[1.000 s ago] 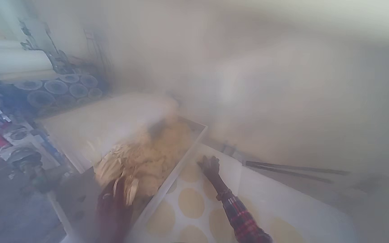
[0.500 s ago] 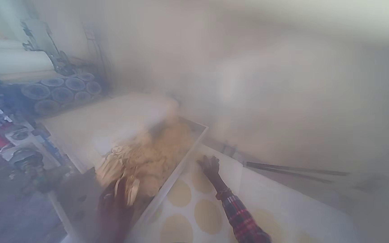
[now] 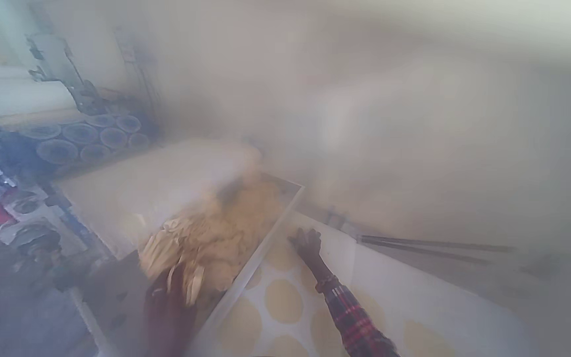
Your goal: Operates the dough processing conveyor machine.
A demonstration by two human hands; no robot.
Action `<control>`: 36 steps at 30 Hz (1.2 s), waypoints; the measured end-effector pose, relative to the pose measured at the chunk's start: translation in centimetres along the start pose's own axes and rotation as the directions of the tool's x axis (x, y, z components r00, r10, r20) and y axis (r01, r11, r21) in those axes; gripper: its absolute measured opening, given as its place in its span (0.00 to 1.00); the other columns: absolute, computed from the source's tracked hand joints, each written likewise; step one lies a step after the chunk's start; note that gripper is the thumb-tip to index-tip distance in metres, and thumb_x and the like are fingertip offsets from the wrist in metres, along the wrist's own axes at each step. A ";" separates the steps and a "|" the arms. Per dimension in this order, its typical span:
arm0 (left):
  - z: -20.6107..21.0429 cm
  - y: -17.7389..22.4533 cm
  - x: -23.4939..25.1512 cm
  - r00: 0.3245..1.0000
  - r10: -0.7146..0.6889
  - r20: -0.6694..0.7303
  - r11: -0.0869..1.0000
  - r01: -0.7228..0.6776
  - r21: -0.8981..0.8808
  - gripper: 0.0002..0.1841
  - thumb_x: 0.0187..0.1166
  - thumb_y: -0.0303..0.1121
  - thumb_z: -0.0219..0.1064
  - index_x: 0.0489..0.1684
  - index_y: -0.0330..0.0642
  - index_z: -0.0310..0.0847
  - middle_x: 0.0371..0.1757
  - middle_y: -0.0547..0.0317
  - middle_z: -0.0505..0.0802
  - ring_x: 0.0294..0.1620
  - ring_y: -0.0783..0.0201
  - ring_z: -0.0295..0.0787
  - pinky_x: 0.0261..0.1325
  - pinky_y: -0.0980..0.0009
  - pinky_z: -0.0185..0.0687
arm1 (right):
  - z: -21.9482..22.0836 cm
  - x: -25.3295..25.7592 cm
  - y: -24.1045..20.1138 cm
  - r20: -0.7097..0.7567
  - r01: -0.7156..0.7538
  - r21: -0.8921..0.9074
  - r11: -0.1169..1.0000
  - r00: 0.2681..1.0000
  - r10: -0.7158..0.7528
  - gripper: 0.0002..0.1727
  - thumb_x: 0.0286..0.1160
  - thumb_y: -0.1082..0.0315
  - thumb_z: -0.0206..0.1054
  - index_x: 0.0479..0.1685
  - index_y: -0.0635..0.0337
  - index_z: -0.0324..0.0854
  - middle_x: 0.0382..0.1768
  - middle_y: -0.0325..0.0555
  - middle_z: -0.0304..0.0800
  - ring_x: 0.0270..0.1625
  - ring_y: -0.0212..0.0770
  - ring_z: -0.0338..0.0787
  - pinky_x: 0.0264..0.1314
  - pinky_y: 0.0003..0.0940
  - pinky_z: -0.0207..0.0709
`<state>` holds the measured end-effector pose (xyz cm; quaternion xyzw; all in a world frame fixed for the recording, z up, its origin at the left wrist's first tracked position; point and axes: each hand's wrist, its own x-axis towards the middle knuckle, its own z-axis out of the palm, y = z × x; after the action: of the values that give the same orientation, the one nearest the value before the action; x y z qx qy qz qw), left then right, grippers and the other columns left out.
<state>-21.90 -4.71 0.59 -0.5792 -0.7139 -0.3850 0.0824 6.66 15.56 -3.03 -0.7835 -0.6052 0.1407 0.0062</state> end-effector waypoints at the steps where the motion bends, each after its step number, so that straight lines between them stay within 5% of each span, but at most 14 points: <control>1: 0.0 0.0 0.0 1.000 -0.003 0.004 1.000 0.003 0.001 0.41 0.45 0.10 0.76 0.72 0.28 0.79 0.70 0.14 0.79 0.68 0.12 0.75 0.64 0.26 0.73 | 0.1 0.1 0.1 -0.004 -0.003 0.000 1.000 1.000 0.003 0.40 0.83 0.38 0.60 0.84 0.59 0.70 0.80 0.76 0.66 0.84 0.71 0.67 0.76 0.58 0.70; 7: 0.0 -0.1 0.0 1.000 -0.009 0.014 1.000 0.009 0.009 0.40 0.46 0.11 0.75 0.73 0.29 0.78 0.70 0.14 0.79 0.69 0.12 0.75 0.64 0.25 0.73 | 0.4 0.4 0.2 -0.028 -0.013 0.041 0.999 1.000 0.014 0.44 0.82 0.36 0.60 0.86 0.61 0.66 0.78 0.78 0.68 0.83 0.73 0.67 0.76 0.61 0.70; 12: -0.2 0.0 0.0 0.999 -0.018 0.043 1.000 0.017 0.024 0.41 0.46 0.11 0.76 0.73 0.29 0.78 0.71 0.14 0.78 0.69 0.13 0.75 0.65 0.26 0.73 | 0.7 0.4 -0.3 -0.020 -0.021 0.055 0.998 1.000 0.022 0.48 0.80 0.37 0.64 0.96 0.45 0.49 0.82 0.78 0.61 0.84 0.74 0.64 0.76 0.64 0.68; 17: -0.2 0.1 0.0 0.999 -0.016 0.030 1.000 0.015 0.013 0.41 0.45 0.10 0.75 0.73 0.29 0.78 0.70 0.14 0.79 0.69 0.13 0.75 0.64 0.26 0.73 | 1.2 0.7 -0.2 -0.045 0.013 0.042 0.999 0.999 -0.011 0.40 0.81 0.38 0.62 0.91 0.45 0.63 0.82 0.78 0.62 0.85 0.74 0.63 0.77 0.64 0.66; 25: -0.2 0.3 0.1 0.999 -0.026 0.034 1.000 0.025 0.011 0.40 0.46 0.10 0.76 0.73 0.28 0.78 0.70 0.14 0.79 0.69 0.12 0.74 0.64 0.26 0.72 | 0.8 0.7 0.2 -0.025 0.031 0.084 0.996 0.999 -0.029 0.35 0.84 0.43 0.61 0.88 0.46 0.67 0.83 0.75 0.61 0.86 0.72 0.62 0.79 0.63 0.64; 28: 0.1 0.1 0.0 0.999 -0.038 -0.009 0.999 0.038 -0.032 0.36 0.56 0.21 0.79 0.72 0.27 0.77 0.70 0.14 0.79 0.70 0.13 0.74 0.67 0.27 0.71 | 1.0 1.0 0.4 -0.030 0.036 0.081 0.996 0.999 -0.033 0.35 0.85 0.43 0.61 0.88 0.46 0.68 0.83 0.75 0.62 0.86 0.71 0.62 0.78 0.63 0.65; 30: 0.4 -0.4 0.0 0.997 -0.068 -0.031 0.997 0.067 -0.039 0.37 0.69 0.41 0.79 0.76 0.27 0.75 0.75 0.16 0.77 0.75 0.16 0.72 0.74 0.30 0.69 | 1.1 1.1 0.5 -0.037 0.045 0.087 0.995 0.998 -0.042 0.35 0.85 0.43 0.61 0.88 0.46 0.67 0.83 0.76 0.62 0.86 0.72 0.62 0.79 0.64 0.64; 32: 1.0 -0.8 0.0 0.993 -0.072 -0.095 0.997 0.069 -0.036 0.43 0.71 0.52 0.75 0.76 0.23 0.71 0.76 0.15 0.75 0.75 0.15 0.71 0.74 0.32 0.70 | 1.3 1.3 0.6 -0.045 0.052 0.091 0.994 0.998 -0.048 0.35 0.85 0.43 0.60 0.88 0.47 0.68 0.83 0.77 0.62 0.86 0.73 0.62 0.80 0.65 0.64; 36: 1.9 -1.4 -0.1 0.981 -0.061 -0.182 0.998 0.058 -0.024 0.48 0.68 0.57 0.73 0.75 0.18 0.69 0.74 0.10 0.74 0.73 0.09 0.68 0.72 0.28 0.67 | 1.1 1.0 0.7 -0.055 0.052 0.108 0.993 0.997 -0.046 0.35 0.86 0.43 0.59 0.88 0.49 0.68 0.83 0.76 0.62 0.86 0.74 0.61 0.80 0.64 0.62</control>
<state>-22.51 -3.64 -1.38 -0.5204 -0.7167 -0.4455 0.1306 7.34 16.10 -4.44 -0.7704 -0.6152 0.1529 0.0685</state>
